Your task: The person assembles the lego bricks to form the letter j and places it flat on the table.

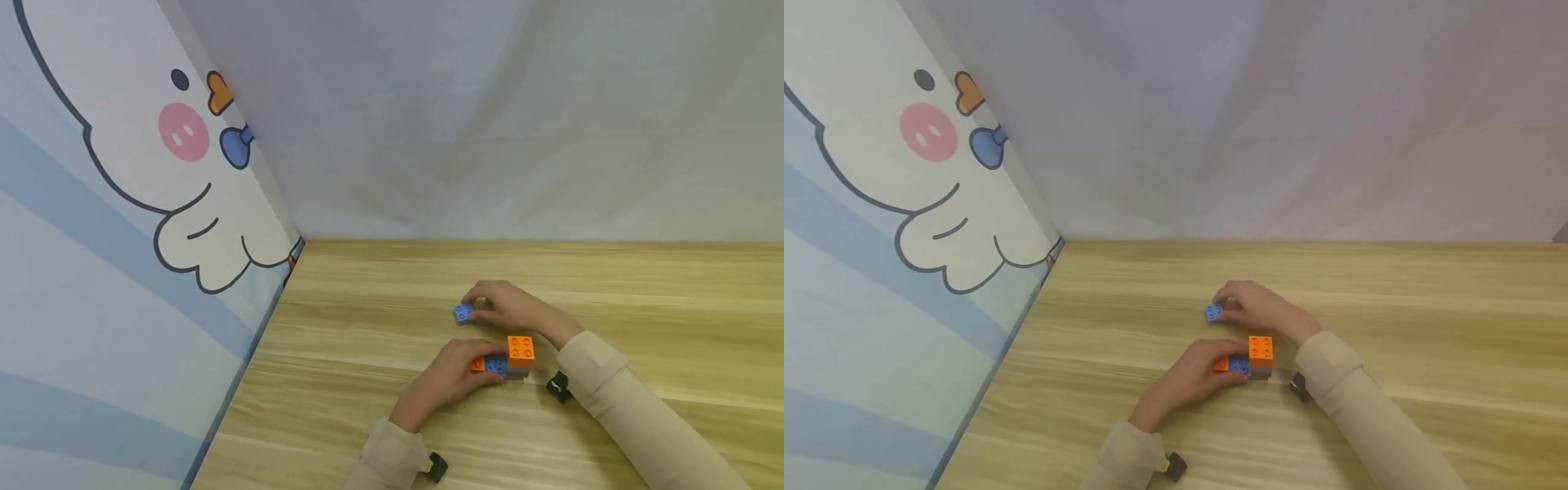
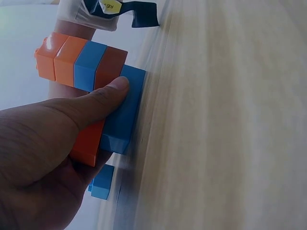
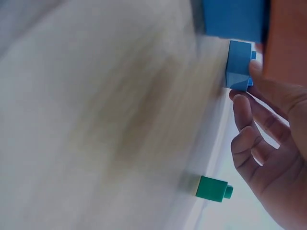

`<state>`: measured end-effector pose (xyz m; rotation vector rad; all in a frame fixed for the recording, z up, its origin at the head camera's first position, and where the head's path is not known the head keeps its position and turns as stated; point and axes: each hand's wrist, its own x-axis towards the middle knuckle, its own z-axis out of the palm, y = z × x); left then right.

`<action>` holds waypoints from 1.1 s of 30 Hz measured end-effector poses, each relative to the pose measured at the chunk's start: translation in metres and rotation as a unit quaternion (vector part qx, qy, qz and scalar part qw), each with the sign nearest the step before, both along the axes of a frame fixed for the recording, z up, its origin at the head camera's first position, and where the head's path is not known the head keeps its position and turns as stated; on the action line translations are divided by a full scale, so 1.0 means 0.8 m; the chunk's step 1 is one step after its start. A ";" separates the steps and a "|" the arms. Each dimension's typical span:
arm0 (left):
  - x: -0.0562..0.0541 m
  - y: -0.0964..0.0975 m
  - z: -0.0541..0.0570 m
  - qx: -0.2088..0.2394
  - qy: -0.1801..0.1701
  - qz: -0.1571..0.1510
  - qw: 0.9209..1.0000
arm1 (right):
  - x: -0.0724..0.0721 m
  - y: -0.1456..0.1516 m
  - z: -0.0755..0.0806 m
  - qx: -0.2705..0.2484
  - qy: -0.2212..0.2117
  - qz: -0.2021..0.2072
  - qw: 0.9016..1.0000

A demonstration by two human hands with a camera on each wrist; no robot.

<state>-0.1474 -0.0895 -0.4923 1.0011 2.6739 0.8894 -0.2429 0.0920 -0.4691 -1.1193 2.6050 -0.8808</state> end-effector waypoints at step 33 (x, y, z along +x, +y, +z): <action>0.001 0.003 -0.002 -0.003 -0.013 0.010 1.000 | 0.044 0.063 0.012 -0.031 -0.014 -0.042 0.999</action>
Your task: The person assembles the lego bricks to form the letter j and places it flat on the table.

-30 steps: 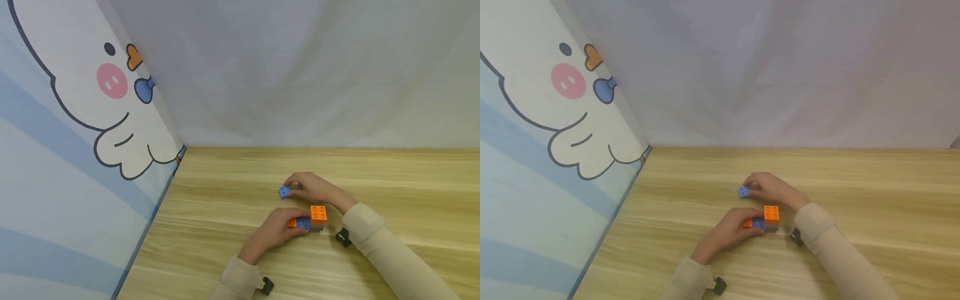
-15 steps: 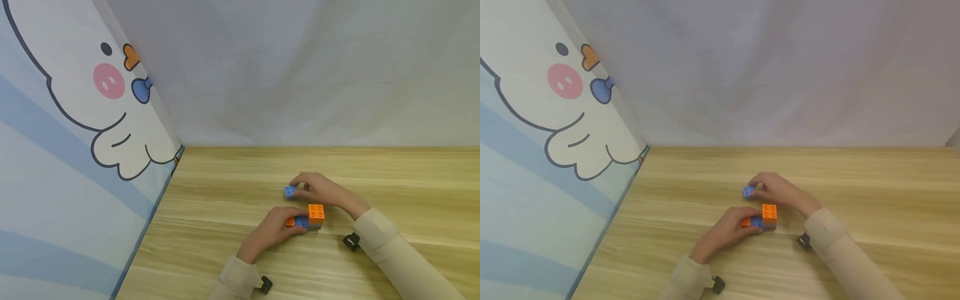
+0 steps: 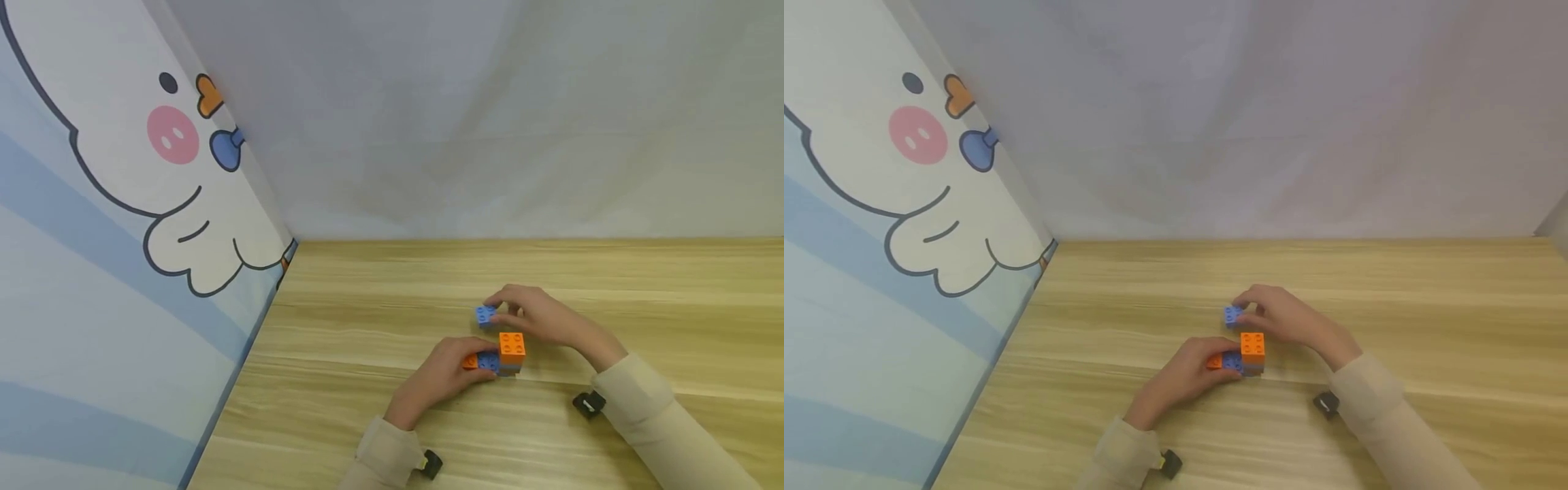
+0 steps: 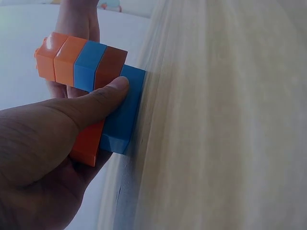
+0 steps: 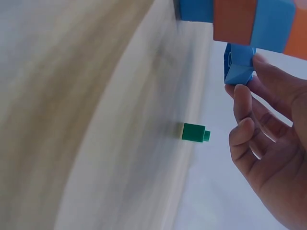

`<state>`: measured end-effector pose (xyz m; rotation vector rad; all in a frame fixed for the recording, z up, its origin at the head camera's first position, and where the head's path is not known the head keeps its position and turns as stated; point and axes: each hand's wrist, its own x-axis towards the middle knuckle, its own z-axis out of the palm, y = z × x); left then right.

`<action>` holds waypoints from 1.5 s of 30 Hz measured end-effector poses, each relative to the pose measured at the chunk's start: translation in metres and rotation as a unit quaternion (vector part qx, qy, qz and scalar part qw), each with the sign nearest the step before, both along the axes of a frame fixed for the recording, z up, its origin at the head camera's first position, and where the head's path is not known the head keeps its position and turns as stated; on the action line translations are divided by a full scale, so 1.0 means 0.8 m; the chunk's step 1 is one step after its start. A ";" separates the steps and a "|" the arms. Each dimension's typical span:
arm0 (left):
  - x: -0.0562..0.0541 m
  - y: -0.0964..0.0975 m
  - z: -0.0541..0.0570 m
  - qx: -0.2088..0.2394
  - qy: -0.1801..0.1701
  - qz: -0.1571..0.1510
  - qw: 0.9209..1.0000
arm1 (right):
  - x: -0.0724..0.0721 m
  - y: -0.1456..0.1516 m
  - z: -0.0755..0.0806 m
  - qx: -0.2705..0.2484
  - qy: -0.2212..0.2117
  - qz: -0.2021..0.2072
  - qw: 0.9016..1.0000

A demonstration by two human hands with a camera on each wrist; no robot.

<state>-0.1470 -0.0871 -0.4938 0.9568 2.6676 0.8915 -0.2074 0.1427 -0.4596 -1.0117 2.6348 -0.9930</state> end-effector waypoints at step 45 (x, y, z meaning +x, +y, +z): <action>0.001 0.002 0.002 0.002 -0.023 0.006 1.000 | 0.085 0.031 0.061 -0.028 0.051 -0.047 0.997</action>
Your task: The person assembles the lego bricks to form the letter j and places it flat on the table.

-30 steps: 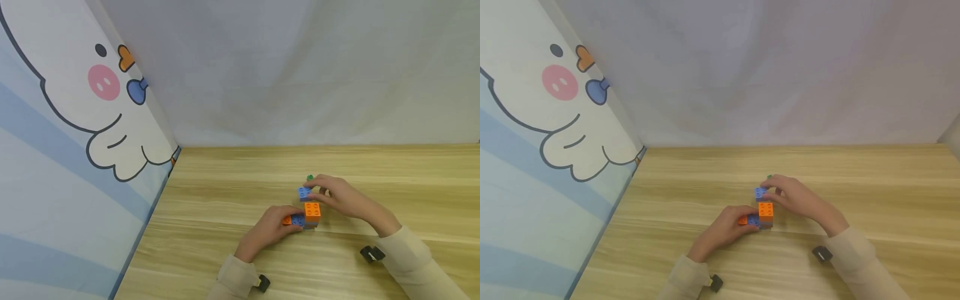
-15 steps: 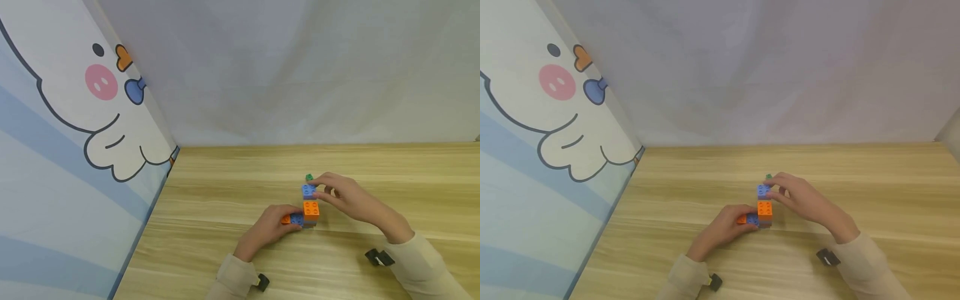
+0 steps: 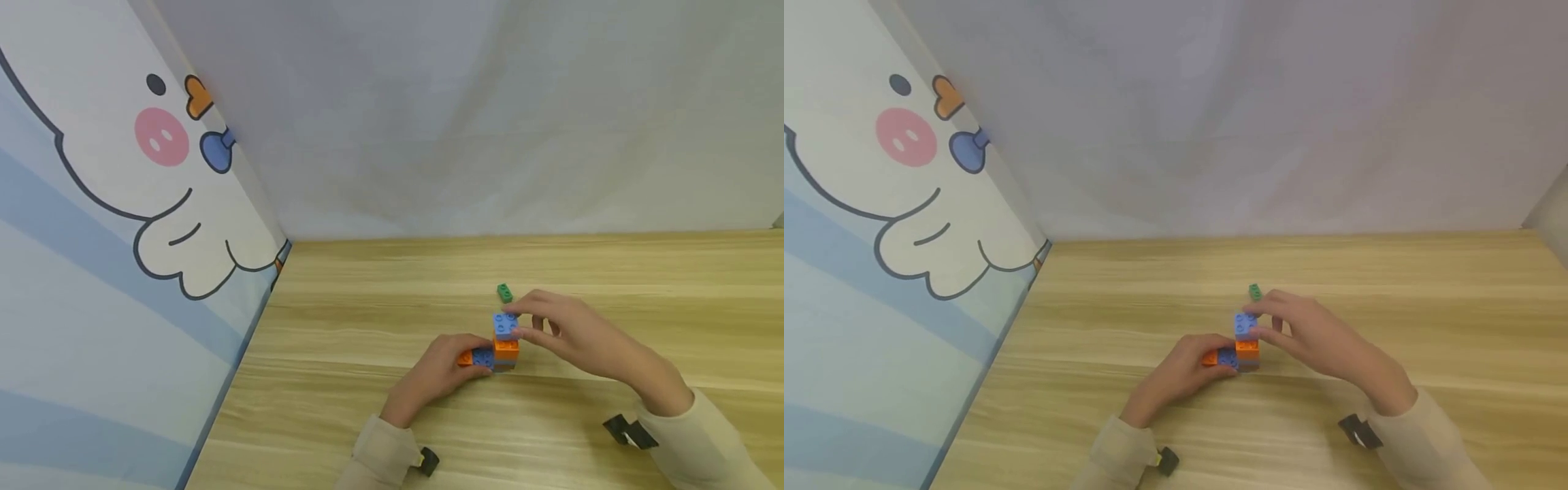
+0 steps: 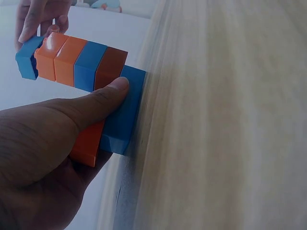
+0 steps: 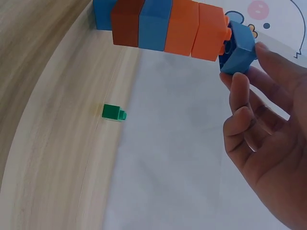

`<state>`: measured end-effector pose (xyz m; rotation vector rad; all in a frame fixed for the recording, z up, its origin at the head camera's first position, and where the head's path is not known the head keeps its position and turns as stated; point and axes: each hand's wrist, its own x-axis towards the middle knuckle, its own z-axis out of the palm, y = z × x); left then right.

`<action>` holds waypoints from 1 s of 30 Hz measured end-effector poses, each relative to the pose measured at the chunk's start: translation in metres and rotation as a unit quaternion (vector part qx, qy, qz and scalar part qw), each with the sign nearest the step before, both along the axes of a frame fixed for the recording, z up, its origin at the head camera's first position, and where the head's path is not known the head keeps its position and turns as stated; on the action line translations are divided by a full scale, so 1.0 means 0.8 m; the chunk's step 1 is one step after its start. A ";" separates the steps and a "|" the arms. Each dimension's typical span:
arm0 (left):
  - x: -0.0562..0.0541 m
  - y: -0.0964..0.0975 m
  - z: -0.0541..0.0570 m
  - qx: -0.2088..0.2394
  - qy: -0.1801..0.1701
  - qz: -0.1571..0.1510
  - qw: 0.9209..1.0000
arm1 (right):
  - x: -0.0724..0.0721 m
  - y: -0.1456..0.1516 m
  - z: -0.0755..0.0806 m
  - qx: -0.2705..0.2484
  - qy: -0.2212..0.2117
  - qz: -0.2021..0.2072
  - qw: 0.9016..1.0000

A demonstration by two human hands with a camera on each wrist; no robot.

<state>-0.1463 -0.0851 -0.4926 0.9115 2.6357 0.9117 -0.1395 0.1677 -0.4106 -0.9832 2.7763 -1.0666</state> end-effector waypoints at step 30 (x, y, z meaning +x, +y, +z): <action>0.003 -0.001 0.000 0.012 0.008 -0.001 1.000 | 0.015 -0.008 0.001 0.022 0.080 0.013 0.996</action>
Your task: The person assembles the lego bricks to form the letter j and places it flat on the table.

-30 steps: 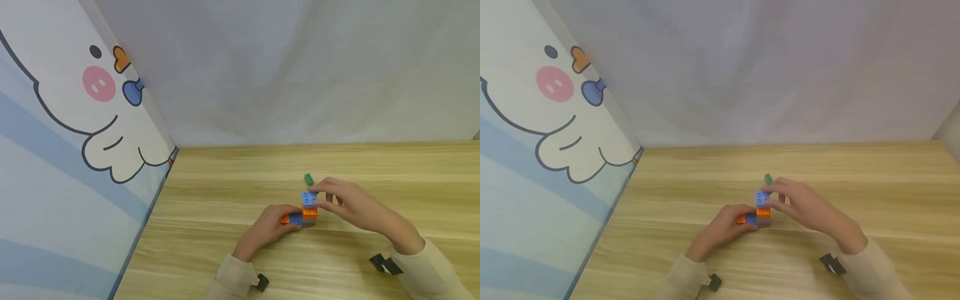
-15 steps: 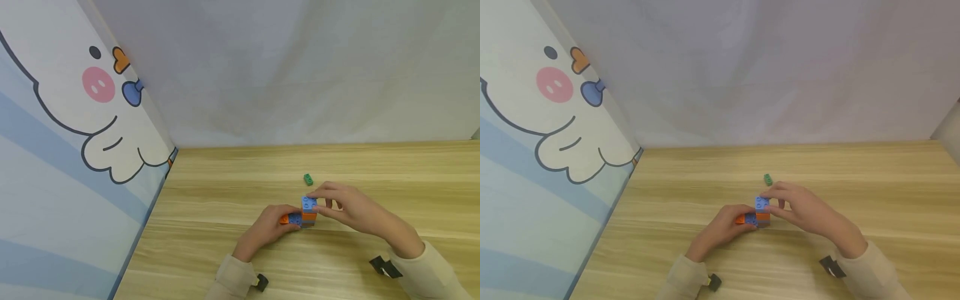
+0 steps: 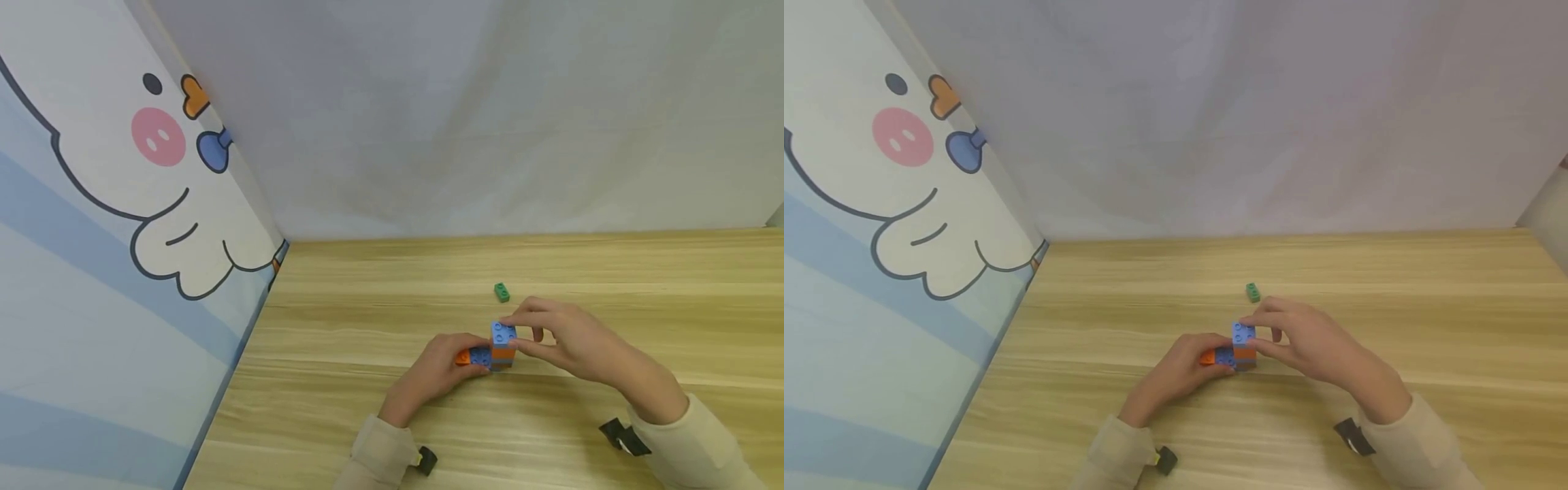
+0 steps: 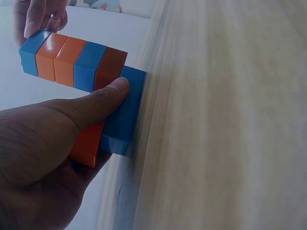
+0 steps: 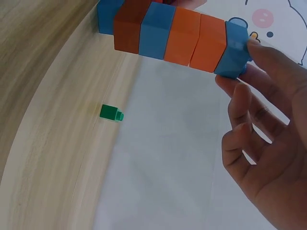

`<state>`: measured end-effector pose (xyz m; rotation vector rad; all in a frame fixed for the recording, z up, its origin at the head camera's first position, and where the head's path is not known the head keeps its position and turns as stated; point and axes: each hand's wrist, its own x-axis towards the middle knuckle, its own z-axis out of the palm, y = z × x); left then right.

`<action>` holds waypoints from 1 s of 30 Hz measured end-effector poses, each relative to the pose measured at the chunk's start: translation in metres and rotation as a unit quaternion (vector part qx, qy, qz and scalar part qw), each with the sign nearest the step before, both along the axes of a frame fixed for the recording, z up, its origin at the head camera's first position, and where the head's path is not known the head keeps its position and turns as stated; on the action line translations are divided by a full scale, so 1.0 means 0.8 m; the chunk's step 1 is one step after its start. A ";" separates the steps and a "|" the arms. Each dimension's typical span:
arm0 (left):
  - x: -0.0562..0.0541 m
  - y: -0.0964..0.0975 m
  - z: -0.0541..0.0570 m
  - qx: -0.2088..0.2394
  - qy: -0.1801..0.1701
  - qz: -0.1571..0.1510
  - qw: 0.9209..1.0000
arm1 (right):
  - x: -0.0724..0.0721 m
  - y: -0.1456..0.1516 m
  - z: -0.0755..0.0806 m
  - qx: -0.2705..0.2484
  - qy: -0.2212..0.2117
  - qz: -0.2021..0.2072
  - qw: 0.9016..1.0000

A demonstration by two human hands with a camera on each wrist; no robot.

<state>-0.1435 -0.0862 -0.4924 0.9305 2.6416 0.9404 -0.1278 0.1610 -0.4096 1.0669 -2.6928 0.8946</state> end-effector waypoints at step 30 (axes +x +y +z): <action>0.001 -0.005 0.009 0.005 0.005 -0.013 1.000 | 0.012 0.003 -0.017 -0.010 -0.007 -0.022 1.000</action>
